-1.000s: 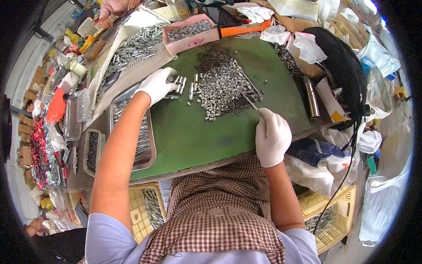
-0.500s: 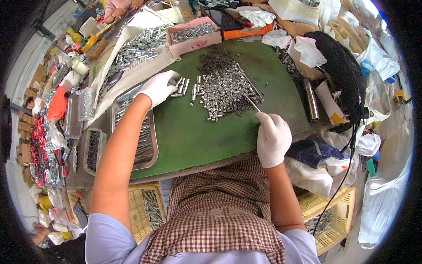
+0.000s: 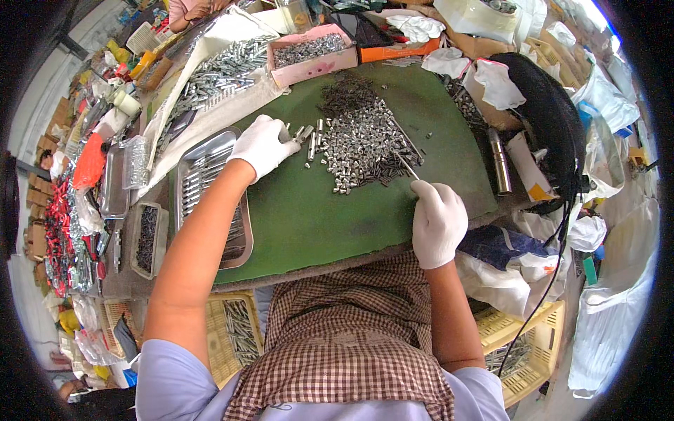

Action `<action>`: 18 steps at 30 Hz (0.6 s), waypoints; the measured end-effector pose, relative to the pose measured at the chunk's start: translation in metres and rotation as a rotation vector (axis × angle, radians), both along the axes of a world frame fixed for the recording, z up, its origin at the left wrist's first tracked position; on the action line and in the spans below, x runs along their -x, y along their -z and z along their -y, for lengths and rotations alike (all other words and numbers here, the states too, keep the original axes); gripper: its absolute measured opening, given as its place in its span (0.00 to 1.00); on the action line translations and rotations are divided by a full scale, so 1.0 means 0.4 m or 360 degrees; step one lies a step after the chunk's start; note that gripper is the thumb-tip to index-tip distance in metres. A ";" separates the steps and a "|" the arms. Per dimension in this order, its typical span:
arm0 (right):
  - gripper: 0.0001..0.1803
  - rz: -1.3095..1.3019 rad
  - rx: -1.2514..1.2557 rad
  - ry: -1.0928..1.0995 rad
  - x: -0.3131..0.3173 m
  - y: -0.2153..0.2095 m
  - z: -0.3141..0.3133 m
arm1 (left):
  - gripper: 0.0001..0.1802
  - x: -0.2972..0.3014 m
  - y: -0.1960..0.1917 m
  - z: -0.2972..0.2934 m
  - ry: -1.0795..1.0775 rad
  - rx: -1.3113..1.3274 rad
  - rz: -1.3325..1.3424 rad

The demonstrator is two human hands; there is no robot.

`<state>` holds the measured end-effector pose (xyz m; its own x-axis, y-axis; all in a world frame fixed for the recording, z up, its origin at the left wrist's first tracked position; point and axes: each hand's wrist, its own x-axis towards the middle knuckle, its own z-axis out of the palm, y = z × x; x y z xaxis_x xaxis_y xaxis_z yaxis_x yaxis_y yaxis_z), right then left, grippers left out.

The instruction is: Assembling small metal hardware components by hand at a workstation.

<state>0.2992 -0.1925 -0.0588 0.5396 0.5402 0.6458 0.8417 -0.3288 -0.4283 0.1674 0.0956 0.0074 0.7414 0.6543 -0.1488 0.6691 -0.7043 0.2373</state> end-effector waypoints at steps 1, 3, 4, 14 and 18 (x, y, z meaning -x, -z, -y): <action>0.15 -0.0001 0.0001 -0.0003 0.001 -0.001 0.001 | 0.20 0.001 0.002 0.004 -0.0001 -0.0001 0.0001; 0.15 0.0013 -0.0012 -0.0004 0.001 0.000 -0.002 | 0.19 0.006 0.010 0.008 -0.0006 -0.0074 0.0004; 0.14 0.0028 -0.0023 -0.0001 -0.001 0.002 -0.002 | 0.19 0.008 0.012 0.008 -0.0006 -0.0076 0.0009; 0.17 -0.0360 -0.0199 -0.0241 0.029 -0.061 0.008 | 0.10 0.090 -0.031 0.231 0.0481 -0.0368 0.0960; 0.16 -0.0727 -0.0237 -0.0501 0.092 -0.131 -0.024 | 0.11 0.106 -0.036 0.334 0.0507 -0.0479 0.0993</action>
<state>0.2624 -0.1831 -0.0065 0.6094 0.6410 0.4665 0.6080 -0.0002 -0.7939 0.1249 -0.0380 0.0218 0.7892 0.3408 0.5110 0.2277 -0.9350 0.2719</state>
